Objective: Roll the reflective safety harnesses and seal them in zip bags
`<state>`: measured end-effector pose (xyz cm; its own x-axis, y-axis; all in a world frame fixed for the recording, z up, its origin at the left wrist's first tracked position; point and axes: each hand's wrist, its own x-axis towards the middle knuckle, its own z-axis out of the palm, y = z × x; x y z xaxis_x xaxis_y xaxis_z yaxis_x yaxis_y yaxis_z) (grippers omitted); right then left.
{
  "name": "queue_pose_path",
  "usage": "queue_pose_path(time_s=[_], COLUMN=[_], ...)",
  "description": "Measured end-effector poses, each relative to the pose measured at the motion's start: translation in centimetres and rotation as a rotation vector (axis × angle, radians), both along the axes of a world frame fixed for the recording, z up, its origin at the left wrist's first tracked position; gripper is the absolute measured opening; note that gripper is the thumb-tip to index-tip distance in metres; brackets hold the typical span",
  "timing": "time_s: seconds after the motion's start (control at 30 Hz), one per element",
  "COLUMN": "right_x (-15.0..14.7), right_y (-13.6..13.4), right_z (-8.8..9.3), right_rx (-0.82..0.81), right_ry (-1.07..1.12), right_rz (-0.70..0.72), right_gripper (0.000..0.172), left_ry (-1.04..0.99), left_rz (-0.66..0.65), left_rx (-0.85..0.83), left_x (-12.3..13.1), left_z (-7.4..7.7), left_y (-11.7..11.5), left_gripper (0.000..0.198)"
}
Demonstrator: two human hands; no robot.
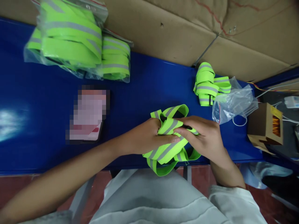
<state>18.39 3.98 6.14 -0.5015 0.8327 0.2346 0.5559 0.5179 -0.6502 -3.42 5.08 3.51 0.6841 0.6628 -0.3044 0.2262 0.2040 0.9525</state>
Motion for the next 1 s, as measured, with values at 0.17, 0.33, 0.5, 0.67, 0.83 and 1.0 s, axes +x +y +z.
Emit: queue_pose_path(time_s=[0.17, 0.33, 0.5, 0.67, 0.83, 1.0], right_x=[-0.4, -0.5, -0.4, 0.3, 0.2, -0.5], right_y=[0.0, 0.2, 0.4, 0.7, 1.7, 1.9], right_z=[-0.5, -0.7, 0.3, 0.6, -0.8, -1.8], right_rx=[0.022, 0.005, -0.12, -0.42, -0.901, -0.573], right_ry=[0.05, 0.048, 0.085, 0.228, 0.459, 0.411], right_rz=[-0.146, -0.195, -0.209, -0.246, -0.248, -0.23], right_gripper=[0.006, 0.012, 0.019, 0.028, 0.029, 0.027], left_ry=[-0.103, -0.199, -0.251, -0.274, -0.248, -0.182], left_rz=[0.086, 0.094, 0.028, -0.014, 0.01, 0.029], left_rx=[-0.19, -0.328, -0.457, -0.45, -0.154, -0.031], left_x=[0.7, 0.8, 0.7, 0.8, 0.7, 0.5], left_z=[-0.6, -0.9, -0.7, -0.7, -0.4, -0.3], left_y=[-0.4, -0.8, -0.8, -0.7, -0.8, -0.6], left_gripper=[0.036, 0.035, 0.033, 0.028, 0.02, 0.015])
